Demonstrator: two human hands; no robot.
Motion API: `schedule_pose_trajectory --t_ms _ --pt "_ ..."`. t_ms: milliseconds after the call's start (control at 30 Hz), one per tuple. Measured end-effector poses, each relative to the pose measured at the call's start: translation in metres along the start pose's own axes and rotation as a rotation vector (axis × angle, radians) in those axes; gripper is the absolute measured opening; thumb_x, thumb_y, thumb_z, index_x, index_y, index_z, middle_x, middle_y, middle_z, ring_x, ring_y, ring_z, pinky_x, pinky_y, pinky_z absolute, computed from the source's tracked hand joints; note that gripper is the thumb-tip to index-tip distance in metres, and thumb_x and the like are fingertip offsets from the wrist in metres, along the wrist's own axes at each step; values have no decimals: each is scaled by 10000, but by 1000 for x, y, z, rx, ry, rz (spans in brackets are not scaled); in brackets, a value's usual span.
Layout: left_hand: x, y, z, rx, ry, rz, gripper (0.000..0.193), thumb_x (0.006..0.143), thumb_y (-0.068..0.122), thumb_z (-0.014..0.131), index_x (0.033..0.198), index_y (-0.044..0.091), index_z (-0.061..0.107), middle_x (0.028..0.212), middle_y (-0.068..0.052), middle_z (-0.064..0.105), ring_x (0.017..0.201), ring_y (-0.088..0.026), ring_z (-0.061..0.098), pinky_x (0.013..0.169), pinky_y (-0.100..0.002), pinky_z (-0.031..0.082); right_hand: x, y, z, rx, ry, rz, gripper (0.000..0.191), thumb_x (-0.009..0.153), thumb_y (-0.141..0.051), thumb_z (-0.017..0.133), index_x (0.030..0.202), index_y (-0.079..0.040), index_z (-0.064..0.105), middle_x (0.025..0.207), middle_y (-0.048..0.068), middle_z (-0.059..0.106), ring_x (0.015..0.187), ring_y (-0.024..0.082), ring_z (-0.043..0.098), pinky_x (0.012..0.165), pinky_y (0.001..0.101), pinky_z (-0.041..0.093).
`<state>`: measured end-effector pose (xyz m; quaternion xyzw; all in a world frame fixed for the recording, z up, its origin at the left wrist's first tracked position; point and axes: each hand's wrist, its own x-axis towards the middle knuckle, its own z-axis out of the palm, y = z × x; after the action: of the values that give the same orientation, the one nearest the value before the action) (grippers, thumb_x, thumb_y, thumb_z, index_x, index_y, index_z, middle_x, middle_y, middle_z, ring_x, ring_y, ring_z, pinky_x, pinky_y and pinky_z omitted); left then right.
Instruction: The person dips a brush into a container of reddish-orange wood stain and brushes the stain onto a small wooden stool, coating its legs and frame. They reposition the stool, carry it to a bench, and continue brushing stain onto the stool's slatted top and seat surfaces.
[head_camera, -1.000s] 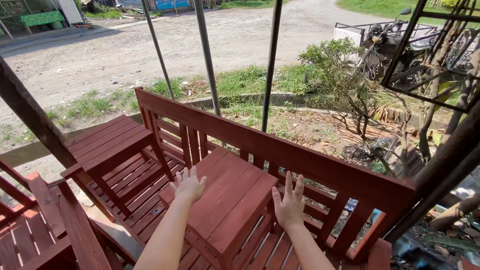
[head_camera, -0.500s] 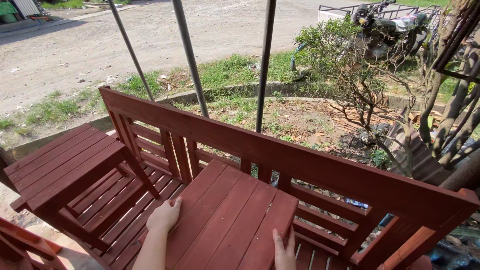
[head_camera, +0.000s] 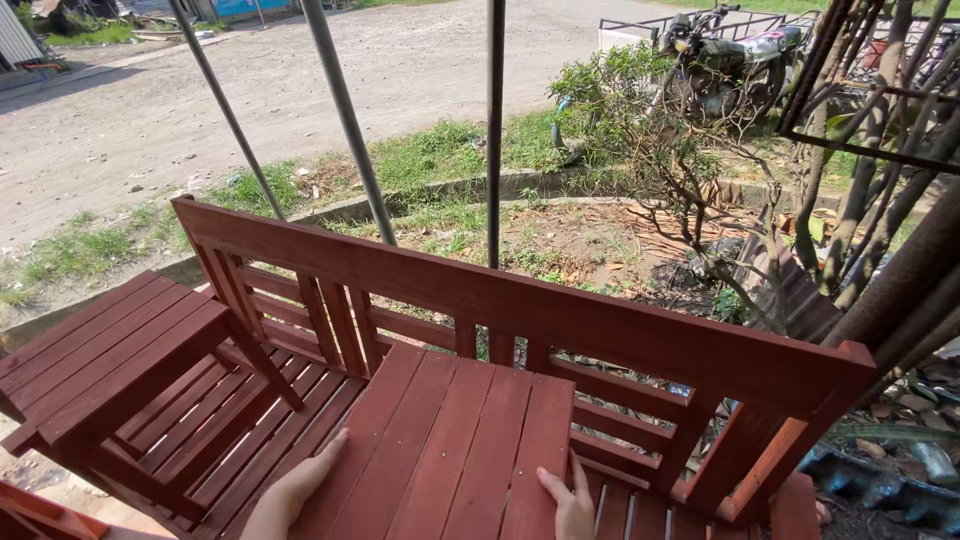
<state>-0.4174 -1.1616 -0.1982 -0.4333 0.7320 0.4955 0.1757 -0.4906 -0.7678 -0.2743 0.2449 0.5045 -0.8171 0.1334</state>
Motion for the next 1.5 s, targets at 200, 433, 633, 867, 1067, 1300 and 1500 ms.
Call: schedule_pose_trajectory --t_ms 200,433,633,867,1067,1300,1500 --pt "-49 13 32 -105 36 62 950 902 700 580 1545 8 481 1542 -244 548 1443 -365 493 1208 -476 356 -33 -56 -44 -2 -129 -131 816 851 -131 713 1561 7 336 1333 235 643 1159 309 665 967 377 537" --pt "-150 65 76 -158 -46 64 964 911 711 576 1518 -36 520 1513 -282 568 1409 -431 555 1170 -516 416 -121 -143 -107 -11 -151 -181 827 802 -215 704 1538 -109 343 1316 178 603 1112 294 661 905 412 566" --pt "-174 75 158 -147 -42 93 1000 884 737 576 1560 17 419 1577 -224 439 1462 -394 417 1207 -521 320 -105 -164 -186 -52 -135 -239 881 767 -214 748 1531 -95 325 1313 208 611 1122 305 669 920 406 567" --pt "-145 37 243 -189 -78 118 1081 809 747 634 1480 -92 517 1529 -265 543 1430 -399 499 1185 -490 377 -64 -123 -271 -85 -33 -302 907 726 -204 819 1498 -48 369 1315 194 608 1120 292 661 910 416 568" --pt "-136 39 255 208 59 128 1144 911 860 406 1453 -139 536 1508 -330 540 1438 -429 468 1183 -455 363 -73 -115 -275 -237 87 -196 907 770 -255 806 1515 -74 321 1359 166 581 1165 295 648 968 428 548" --pt "-173 76 296 547 361 343 828 946 679 437 1623 226 292 1654 -193 267 1524 -395 255 1212 -587 231 -88 -128 -284 -597 18 -258 782 932 -401 680 1575 -151 313 1458 94 570 1307 215 581 1048 356 481" --pt "-248 101 377 642 318 894 826 911 578 575 1590 206 286 1637 -164 229 1523 -364 157 1206 -594 126 -148 -193 -338 -858 133 -382 626 934 -429 655 1475 -147 515 1322 106 650 1205 217 655 990 342 527"
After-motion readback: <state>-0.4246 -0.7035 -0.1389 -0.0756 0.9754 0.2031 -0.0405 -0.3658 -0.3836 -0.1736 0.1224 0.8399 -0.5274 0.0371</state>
